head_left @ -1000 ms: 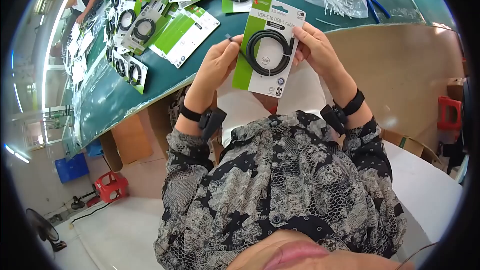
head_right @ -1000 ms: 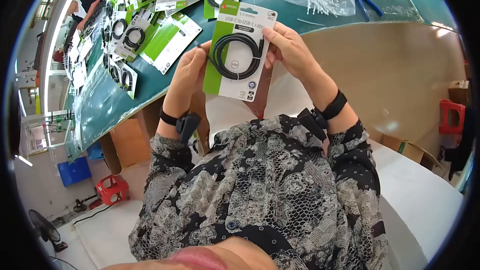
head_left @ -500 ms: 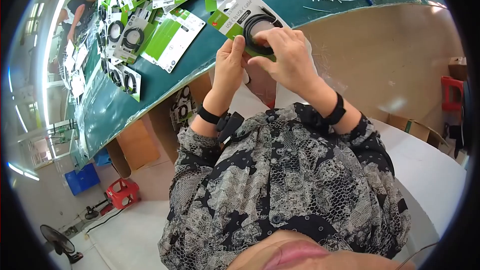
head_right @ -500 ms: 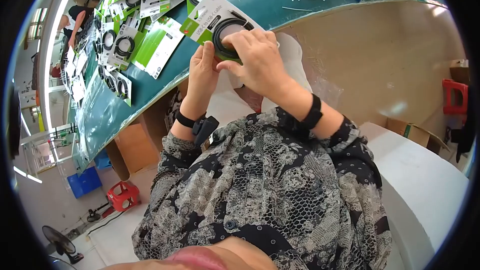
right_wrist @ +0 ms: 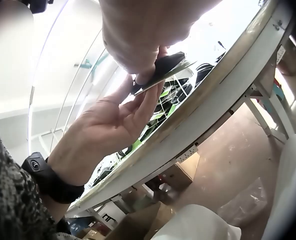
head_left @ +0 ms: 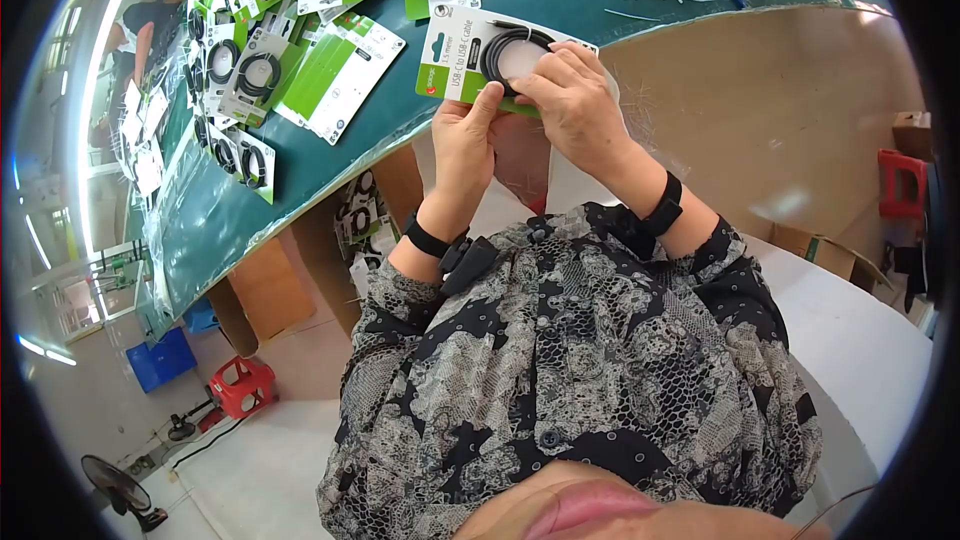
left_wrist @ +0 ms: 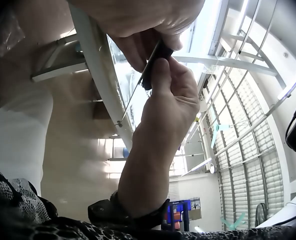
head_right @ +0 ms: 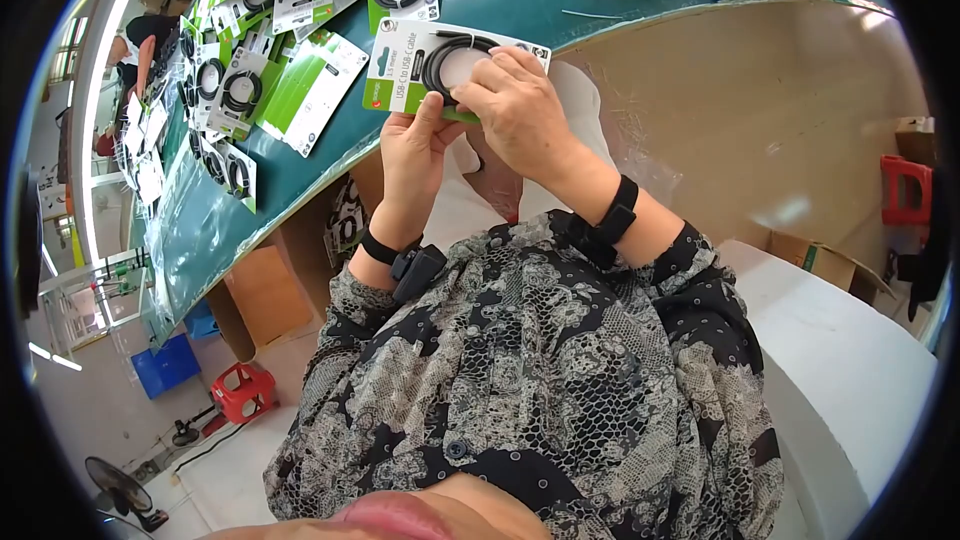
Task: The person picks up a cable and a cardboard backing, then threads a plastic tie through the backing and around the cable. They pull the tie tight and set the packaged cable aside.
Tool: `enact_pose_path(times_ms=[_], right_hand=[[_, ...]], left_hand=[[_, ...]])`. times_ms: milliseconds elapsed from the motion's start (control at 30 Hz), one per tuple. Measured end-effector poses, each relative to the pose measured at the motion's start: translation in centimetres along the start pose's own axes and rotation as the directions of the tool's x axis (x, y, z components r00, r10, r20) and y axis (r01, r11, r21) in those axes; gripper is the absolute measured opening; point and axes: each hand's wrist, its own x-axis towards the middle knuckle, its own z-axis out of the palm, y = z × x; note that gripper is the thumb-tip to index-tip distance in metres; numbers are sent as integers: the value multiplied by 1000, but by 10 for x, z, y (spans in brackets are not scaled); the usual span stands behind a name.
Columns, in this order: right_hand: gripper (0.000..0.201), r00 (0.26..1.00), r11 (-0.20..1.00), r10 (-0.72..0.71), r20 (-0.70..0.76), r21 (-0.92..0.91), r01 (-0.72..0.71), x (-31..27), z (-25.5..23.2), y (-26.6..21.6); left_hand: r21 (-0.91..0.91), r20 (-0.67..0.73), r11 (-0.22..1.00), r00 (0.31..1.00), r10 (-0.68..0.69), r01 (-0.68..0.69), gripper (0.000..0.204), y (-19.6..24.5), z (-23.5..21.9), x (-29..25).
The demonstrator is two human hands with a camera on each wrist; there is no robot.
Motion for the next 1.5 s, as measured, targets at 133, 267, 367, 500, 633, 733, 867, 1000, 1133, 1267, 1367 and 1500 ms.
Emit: enact_pose_path(times_ms=[133, 267, 367, 500, 633, 733, 867, 1000, 1133, 1267, 1367, 1500], right_hand=[[14, 997, 995, -35, 75, -95, 42, -3, -2, 0], [18, 998, 994, -61, -8, 85, 61, 11, -26, 15], [26, 898, 854, 425, -117, 381, -354, 11, -47, 33], [31, 866, 851, 485, -124, 295, -434, 11, -41, 31], [32, 934, 942, 332, -133, 84, -323, 9, -10, 16], [32, 951, 952, 305, 51, 16, -307, 9, -11, 20], [31, 940, 945, 328, 97, -35, -326, 8, -12, 22], [30, 943, 945, 328, 66, 4, -328, 5, -12, 25], [29, 995, 991, 63, -79, -116, -72, 12, -28, 17], [30, 976, 991, -130, 172, -11, 134, -2, -16, 12], [28, 971, 985, -162, 177, -35, 170, -2, -12, 8], [27, 972, 974, -226, 67, 36, 224, 1, -10, 1]], left_hand=[[55, 9, 998, 999, -34, 33, 16, -2, -9, 1], [-8, 13, 998, 998, -64, 64, 18, 8, -3, 2], [-88, -11, 994, 998, -69, 68, 19, 15, 4, -1], [-28, 11, 1000, 1000, -4, 4, 19, 6, 3, 0], [144, 19, 984, 994, 106, -107, 18, -6, -2, -4], [108, 40, 989, 994, 102, -106, 17, -3, -5, -5], [114, 39, 991, 997, 71, -75, 16, -2, -1, -8], [146, 50, 989, 998, -29, 21, 18, -4, -1, -6], [-120, -25, 986, 993, -119, 115, 22, -2, -2, 2], [-268, 94, 946, 982, -163, 182, 24, 3, -3, 3], [-305, 109, 934, 981, -162, 188, 24, 3, 3, 2], [-232, 111, 946, 973, -204, 225, 27, 5, 0, -1]])
